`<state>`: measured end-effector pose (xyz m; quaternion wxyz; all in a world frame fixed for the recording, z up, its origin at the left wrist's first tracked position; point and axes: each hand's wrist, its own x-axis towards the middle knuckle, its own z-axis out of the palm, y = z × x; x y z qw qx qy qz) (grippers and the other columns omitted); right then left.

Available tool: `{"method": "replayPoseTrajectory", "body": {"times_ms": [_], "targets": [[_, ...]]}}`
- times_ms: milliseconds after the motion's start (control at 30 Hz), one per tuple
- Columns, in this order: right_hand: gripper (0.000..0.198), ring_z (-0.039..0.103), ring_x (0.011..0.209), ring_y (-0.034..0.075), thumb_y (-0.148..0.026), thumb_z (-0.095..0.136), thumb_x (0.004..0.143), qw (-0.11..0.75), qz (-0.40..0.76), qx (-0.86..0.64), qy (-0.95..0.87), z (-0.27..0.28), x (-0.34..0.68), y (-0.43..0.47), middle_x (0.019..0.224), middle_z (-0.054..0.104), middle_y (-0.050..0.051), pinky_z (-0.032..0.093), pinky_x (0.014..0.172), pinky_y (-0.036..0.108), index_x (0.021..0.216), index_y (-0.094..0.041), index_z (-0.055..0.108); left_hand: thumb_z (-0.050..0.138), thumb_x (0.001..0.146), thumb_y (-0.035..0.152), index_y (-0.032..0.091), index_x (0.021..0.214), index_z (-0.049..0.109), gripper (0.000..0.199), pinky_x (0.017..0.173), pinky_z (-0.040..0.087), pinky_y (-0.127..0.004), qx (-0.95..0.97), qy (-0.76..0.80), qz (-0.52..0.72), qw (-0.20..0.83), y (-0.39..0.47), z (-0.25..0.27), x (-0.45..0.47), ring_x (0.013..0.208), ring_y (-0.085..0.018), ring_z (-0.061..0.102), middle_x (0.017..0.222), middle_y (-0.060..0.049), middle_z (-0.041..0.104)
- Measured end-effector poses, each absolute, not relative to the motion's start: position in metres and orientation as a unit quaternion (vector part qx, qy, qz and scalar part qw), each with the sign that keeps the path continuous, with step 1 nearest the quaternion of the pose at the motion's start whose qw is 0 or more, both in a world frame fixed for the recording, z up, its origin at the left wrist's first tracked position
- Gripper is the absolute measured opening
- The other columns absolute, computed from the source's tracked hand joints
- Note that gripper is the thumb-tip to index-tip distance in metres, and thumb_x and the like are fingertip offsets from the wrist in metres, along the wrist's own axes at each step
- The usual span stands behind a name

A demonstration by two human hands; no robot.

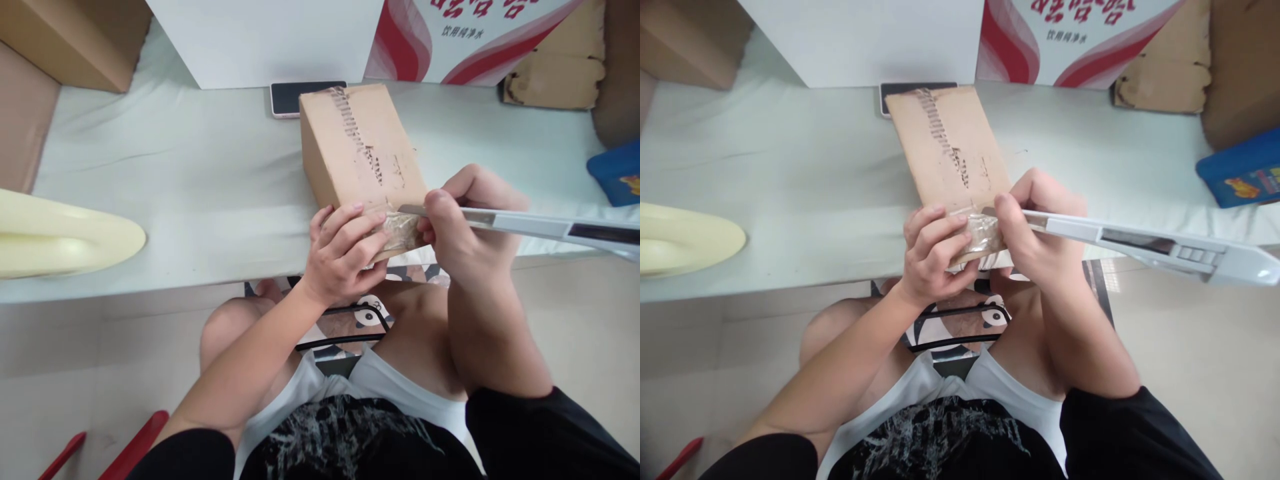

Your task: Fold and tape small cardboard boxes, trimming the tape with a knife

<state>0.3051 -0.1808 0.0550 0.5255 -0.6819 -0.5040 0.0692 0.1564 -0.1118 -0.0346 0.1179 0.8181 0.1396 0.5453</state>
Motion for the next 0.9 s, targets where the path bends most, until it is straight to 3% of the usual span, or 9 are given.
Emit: {"method": "replayPoseTrajectory", "body": {"times_ms": [100,233,400,567,767,900], "targets": [[0.029,0.043,0.043,0.009,-0.022,0.064,0.087,0.550,0.073,-0.665,-0.499,0.053,0.305,-0.182,0.051,0.053,-0.006,0.032,0.043,0.027,0.063,-0.023,0.048,0.063,0.086,0.040,0.028,0.116,0.065,0.032,0.101,0.044,-0.046,0.819,0.143,0.542,0.119,-0.110,-0.032,0.154,0.114,-0.028,0.064,0.111,-0.004,0.077],[0.030,0.041,0.043,0.009,-0.029,0.065,0.090,0.512,0.063,-0.673,-0.529,0.056,0.302,-0.186,0.050,0.051,-0.005,0.031,0.042,0.026,0.064,-0.023,0.050,0.052,0.089,0.054,0.030,0.118,0.072,0.043,0.097,0.038,-0.048,0.835,0.150,0.515,0.120,-0.107,-0.028,0.154,0.109,-0.030,0.063,0.105,-0.004,0.076],[0.035,0.042,0.043,0.010,-0.042,0.064,0.095,0.508,0.061,-0.679,-0.527,0.057,0.300,-0.187,0.053,0.052,-0.005,0.032,0.042,0.028,0.066,-0.025,0.051,0.046,0.093,0.047,0.027,0.112,0.074,0.040,0.091,0.040,-0.046,0.815,0.153,0.550,0.103,-0.106,-0.022,0.159,0.099,-0.026,0.064,0.096,-0.005,0.075],[0.033,0.049,0.042,0.009,-0.047,0.058,0.100,0.571,0.089,-0.625,-0.525,0.053,0.299,-0.184,0.054,0.056,-0.006,0.035,0.042,0.027,0.077,-0.023,0.059,0.046,0.093,0.042,0.028,0.117,0.073,0.039,0.096,0.039,-0.047,0.821,0.150,0.541,0.106,-0.106,-0.021,0.158,0.107,-0.027,0.065,0.103,-0.003,0.079],[0.033,0.046,0.044,0.009,-0.037,0.059,0.100,0.531,0.040,-0.639,-0.554,0.050,0.298,-0.189,0.052,0.053,-0.004,0.033,0.044,0.028,0.070,-0.023,0.060,0.046,0.094,0.041,0.027,0.112,0.074,0.036,0.095,0.039,-0.045,0.818,0.125,0.551,0.109,-0.103,-0.021,0.158,0.105,-0.024,0.067,0.100,0.000,0.081],[0.030,0.049,0.045,0.011,-0.036,0.057,0.099,0.482,0.033,-0.678,-0.554,0.051,0.299,-0.192,0.053,0.055,-0.004,0.038,0.044,0.027,0.071,-0.024,0.060,0.047,0.094,0.043,0.028,0.117,0.074,0.038,0.093,0.038,-0.047,0.825,0.131,0.539,0.107,-0.103,-0.022,0.157,0.105,-0.026,0.066,0.102,0.000,0.081]]}}
